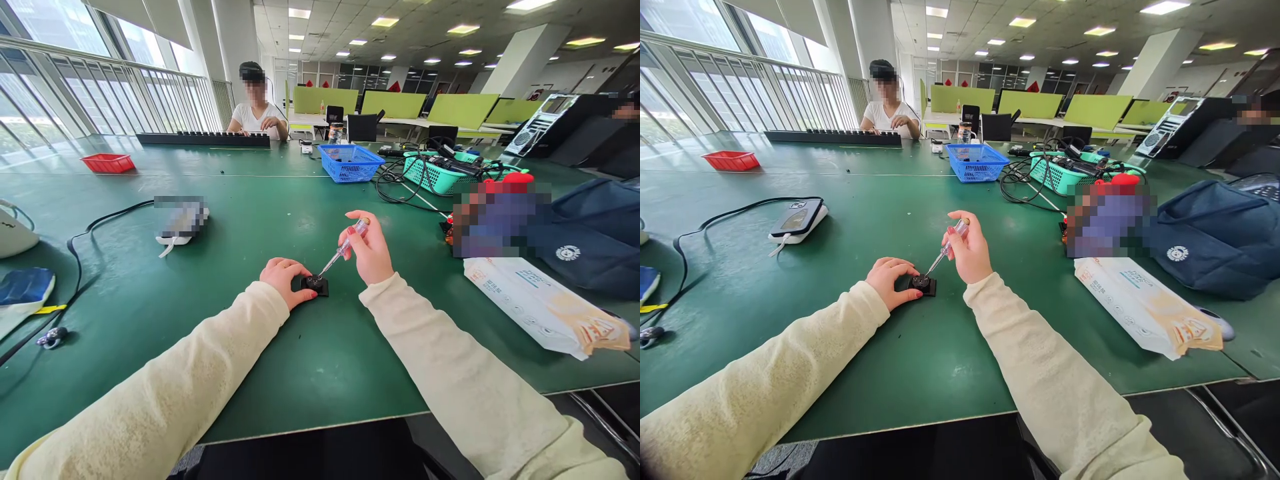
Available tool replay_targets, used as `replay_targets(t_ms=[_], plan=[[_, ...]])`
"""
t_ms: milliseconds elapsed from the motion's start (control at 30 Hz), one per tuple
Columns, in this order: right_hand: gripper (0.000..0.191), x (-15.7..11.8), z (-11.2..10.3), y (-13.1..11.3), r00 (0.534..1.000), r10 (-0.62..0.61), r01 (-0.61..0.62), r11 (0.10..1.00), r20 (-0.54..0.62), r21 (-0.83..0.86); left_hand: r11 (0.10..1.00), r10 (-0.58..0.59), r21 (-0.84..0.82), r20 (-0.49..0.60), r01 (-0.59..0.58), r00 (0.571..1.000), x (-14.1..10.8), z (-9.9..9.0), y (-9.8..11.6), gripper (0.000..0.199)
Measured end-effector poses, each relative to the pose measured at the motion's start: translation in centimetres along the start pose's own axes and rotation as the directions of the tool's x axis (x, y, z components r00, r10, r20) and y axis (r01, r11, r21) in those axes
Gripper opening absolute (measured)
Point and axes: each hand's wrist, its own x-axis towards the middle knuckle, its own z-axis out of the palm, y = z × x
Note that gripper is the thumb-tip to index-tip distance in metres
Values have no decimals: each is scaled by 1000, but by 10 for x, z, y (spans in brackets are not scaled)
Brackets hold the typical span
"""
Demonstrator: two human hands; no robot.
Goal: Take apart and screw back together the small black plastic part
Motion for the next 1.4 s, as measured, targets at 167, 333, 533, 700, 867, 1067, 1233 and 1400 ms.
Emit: replay_targets(t_ms=[167, 333, 533, 700, 867, 1067, 1233, 1400], plan=[[40, 8, -2, 9, 986, 157, -153, 986, -63, 65, 1000, -1, 0, -3, 1, 1000, 1, 1, 0, 35], [43, 9, -2, 12, 968, 222, -211, 973, -117, 96, 1000, -5, -8, -6, 5, 1000, 0, 0, 1, 35], [44, 9, -2, 14, 950, 265, -255, 964, -167, 80, 1000, -5, 8, -14, 5, 1000, 0, 1, 0, 35], [47, 11, -6, 25, 934, 297, -292, 955, -201, 54, 1000, -2, 7, -25, 2, 1000, 0, 2, -2, 35], [51, 10, -9, 31, 916, 337, -338, 941, -217, 37, 1000, -20, 0, -9, 20, 1000, 1, 2, -2, 38], [52, 8, -6, 26, 913, 326, -338, 941, -246, -8, 1000, -11, 5, -23, 11, 1000, 0, 2, -1, 37], [51, 7, -5, 23, 912, 317, -342, 938, -259, -55, 1000, -21, 0, -7, 21, 1000, 0, 1, 0, 38], [51, 7, -5, 27, 912, 337, -340, 940, -235, 32, 1000, -21, 3, -3, 21, 1000, 0, 0, 0, 38]])
